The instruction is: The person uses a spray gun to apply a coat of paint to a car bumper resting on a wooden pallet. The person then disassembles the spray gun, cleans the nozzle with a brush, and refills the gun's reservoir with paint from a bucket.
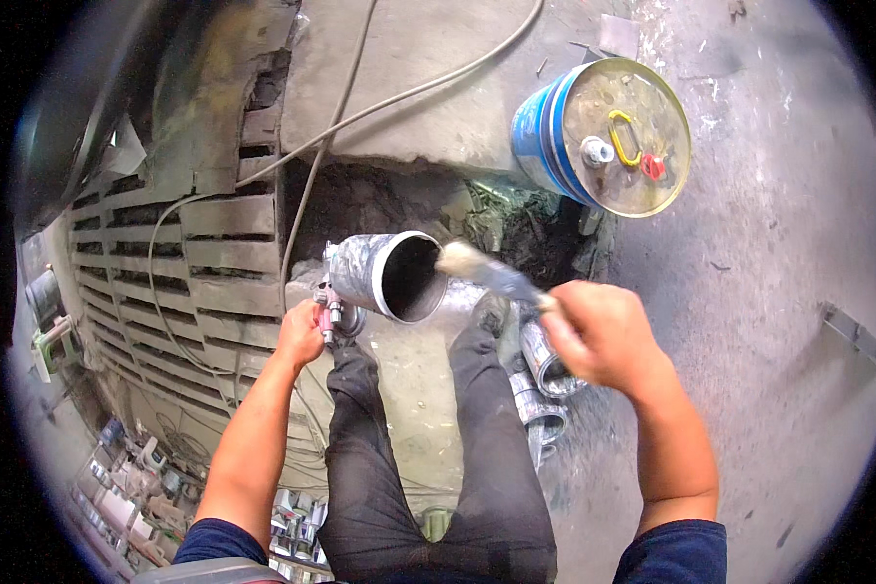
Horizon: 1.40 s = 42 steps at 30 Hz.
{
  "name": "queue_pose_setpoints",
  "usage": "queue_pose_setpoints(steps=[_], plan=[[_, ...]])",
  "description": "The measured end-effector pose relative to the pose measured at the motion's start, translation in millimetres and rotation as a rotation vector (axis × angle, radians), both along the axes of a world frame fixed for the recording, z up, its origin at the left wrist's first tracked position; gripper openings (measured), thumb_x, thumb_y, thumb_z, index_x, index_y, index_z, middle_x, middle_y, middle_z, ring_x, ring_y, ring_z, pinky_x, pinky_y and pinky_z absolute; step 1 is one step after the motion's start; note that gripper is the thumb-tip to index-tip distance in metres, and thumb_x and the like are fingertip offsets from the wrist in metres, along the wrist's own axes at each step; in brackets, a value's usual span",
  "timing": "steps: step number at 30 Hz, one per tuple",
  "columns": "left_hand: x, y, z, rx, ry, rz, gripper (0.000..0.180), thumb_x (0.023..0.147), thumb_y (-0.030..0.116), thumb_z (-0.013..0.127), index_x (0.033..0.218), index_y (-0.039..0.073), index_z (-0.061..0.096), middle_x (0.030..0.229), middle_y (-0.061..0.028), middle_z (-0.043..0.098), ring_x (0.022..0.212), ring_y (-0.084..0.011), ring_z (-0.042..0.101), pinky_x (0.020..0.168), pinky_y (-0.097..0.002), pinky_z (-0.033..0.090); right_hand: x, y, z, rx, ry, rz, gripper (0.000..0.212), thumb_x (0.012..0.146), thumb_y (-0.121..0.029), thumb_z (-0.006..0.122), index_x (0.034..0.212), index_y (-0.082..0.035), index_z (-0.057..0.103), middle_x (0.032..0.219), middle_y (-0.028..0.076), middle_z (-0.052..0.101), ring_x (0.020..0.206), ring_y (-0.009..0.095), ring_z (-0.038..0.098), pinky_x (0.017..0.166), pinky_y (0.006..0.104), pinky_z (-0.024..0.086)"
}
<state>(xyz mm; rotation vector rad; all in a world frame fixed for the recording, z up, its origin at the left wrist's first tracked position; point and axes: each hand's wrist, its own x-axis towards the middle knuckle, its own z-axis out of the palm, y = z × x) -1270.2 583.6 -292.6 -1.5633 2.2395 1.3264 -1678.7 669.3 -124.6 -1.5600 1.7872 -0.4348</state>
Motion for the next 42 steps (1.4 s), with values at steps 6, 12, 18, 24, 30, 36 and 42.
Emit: queue_pose_setpoints(steps=[6,12,18,24,30,36,42], plan=[[-4,0,-1,-0.025,0.010,0.015,0.019,0.079,0.013,0.057,0.097,0.011,0.063,0.081,-0.0169,0.061,0.080,-0.0384,0.058,0.071,-0.0456,0.046,49,-32,-6,-0.135,0.181,0.310,0.026,0.076,-0.010,0.067,0.102,-0.008,0.063,0.066,0.006,0.049,0.059,0.025,0.052,0.052,0.0360,0.041],[2,6,-10,-0.014,-0.025,-0.020,0.020,0.079,0.011,0.056,0.098,0.006,0.061,0.082,-0.0180,0.059,0.080,-0.0387,0.057,0.071,-0.0430,0.046,76,-54,-58,-0.305,0.115,0.388,0.033,0.074,-0.011,0.057,0.107,-0.009,0.061,0.073,0.006,0.051,0.068,0.025,0.057,0.062,0.0365,0.046],[10,8,-15,-0.142,0.004,0.049,0.019,0.073,0.005,0.055,0.091,0.009,0.058,0.076,-0.0178,0.057,0.073,-0.0410,0.056,0.065,-0.0478,0.045,68,-50,-50,-0.061,-0.067,0.430,0.025,0.079,-0.012,0.061,0.103,-0.010,0.063,0.070,0.008,0.052,0.065,0.026,0.059,0.056,0.0397,0.047],[20,7,-20,-0.151,-0.089,-0.025,0.021,0.071,0.006,0.055,0.092,0.010,0.057,0.077,-0.0173,0.055,0.074,-0.0421,0.055,0.065,-0.0502,0.044,33,-32,-15,-0.183,0.190,0.477,0.030,0.074,-0.011,0.067,0.103,-0.009,0.063,0.064,0.006,0.045,0.055,0.025,0.050,0.047,0.0379,0.039],[28,8,-29,-0.145,-0.134,-0.066,0.016,0.071,0.006,0.055,0.087,0.008,0.054,0.077,-0.0172,0.054,0.074,-0.0427,0.055,0.065,-0.0514,0.044,41,-25,-3,-0.214,0.021,0.258,0.029,0.076,-0.010,0.067,0.104,-0.007,0.064,0.061,0.007,0.043,0.053,0.025,0.049,0.045,0.0375,0.038],[19,1,-25,-0.187,-0.131,-0.024,0.016,0.069,0.004,0.053,0.084,0.007,0.052,0.076,-0.0178,0.054,0.073,-0.0438,0.055,0.064,-0.0524,0.043,45,-8,-18,-0.069,-0.125,0.221,0.023,0.081,-0.011,0.066,0.103,-0.007,0.065,0.064,0.008,0.052,0.056,0.025,0.055,0.048,0.0359,0.044],[19,2,-25,-0.172,-0.108,-0.011,0.017,0.068,0.003,0.052,0.084,0.008,0.053,0.075,-0.0181,0.054,0.073,-0.0443,0.054,0.064,-0.0529,0.043,31,-23,-17,-0.115,0.044,0.172,0.021,0.081,-0.009,0.065,0.102,-0.007,0.066,0.065,0.008,0.054,0.055,0.025,0.054,0.049,0.0363,0.044]])
